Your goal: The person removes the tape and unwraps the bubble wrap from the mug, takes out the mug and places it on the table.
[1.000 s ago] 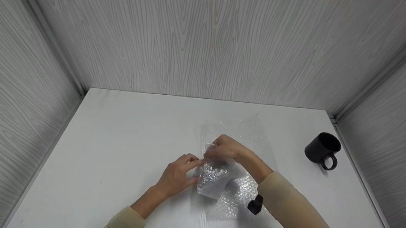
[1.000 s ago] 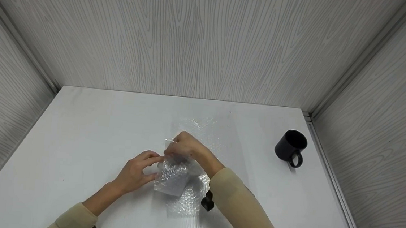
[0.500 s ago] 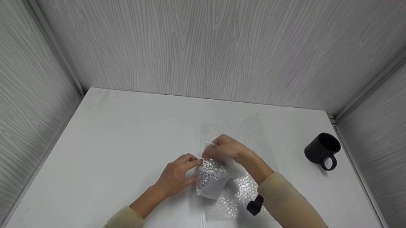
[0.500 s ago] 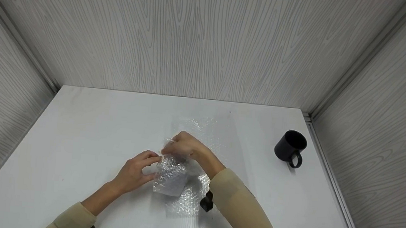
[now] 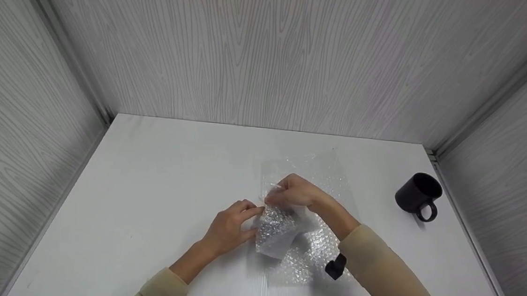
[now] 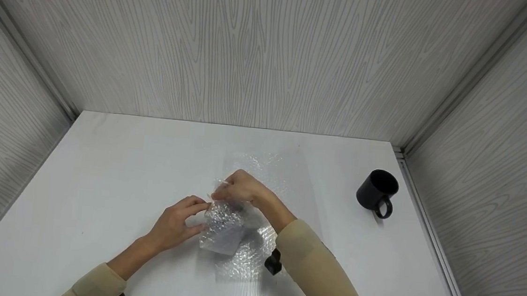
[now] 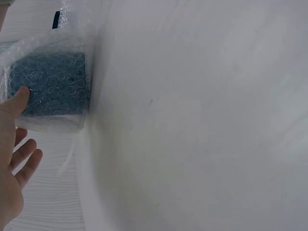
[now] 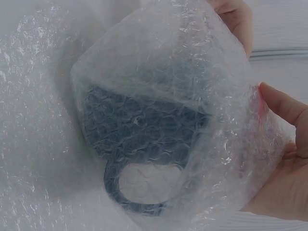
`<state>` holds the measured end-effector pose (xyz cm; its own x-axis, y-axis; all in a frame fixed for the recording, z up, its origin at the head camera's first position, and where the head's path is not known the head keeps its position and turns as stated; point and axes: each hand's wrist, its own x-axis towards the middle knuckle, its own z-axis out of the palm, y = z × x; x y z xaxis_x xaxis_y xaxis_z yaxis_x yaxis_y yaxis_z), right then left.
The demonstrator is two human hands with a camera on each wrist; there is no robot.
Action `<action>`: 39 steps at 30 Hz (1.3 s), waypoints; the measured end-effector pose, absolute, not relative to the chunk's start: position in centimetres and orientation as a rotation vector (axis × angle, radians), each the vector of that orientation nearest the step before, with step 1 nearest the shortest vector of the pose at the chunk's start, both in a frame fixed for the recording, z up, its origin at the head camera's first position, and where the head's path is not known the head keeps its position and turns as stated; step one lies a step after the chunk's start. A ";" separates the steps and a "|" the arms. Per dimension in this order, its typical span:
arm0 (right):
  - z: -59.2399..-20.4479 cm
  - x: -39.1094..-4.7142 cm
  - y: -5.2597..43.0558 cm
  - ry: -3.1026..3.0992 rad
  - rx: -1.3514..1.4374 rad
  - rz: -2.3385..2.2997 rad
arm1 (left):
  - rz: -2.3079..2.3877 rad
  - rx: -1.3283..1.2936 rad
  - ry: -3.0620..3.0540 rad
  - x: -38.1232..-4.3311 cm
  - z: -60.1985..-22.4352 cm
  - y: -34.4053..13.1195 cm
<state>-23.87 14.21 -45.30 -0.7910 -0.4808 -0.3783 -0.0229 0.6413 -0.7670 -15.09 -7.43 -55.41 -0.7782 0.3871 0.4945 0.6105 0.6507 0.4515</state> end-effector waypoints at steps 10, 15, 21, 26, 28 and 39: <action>-45.1 -23.8 14.3 2.271 -0.393 -1.085 | -0.886 -0.792 -2.537 -15.0 -55.3 -7.5; -45.1 -23.7 14.5 2.255 -0.412 -1.109 | -0.915 -0.801 -2.541 -15.0 -55.5 -7.4; -45.0 -23.6 14.7 2.244 -0.425 -1.150 | -0.908 -0.814 -2.530 -15.2 -55.7 -7.6; -45.2 -23.6 14.9 2.223 -0.426 -1.189 | -0.911 -0.818 -2.521 -15.2 -55.7 -7.6; -45.1 -23.5 15.0 2.218 -0.423 -1.200 | -0.908 -0.820 -2.523 -15.2 -55.7 -7.6; -44.6 -23.1 15.3 2.235 -0.435 -1.206 | -0.897 -0.830 -2.509 -15.2 -55.6 -7.6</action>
<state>-23.12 15.27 -44.61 -0.7920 -0.5206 -0.3189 -0.0195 0.5436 -0.8391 -15.16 -7.63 -55.64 -0.7674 0.4082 0.4945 0.6292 0.6277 0.4583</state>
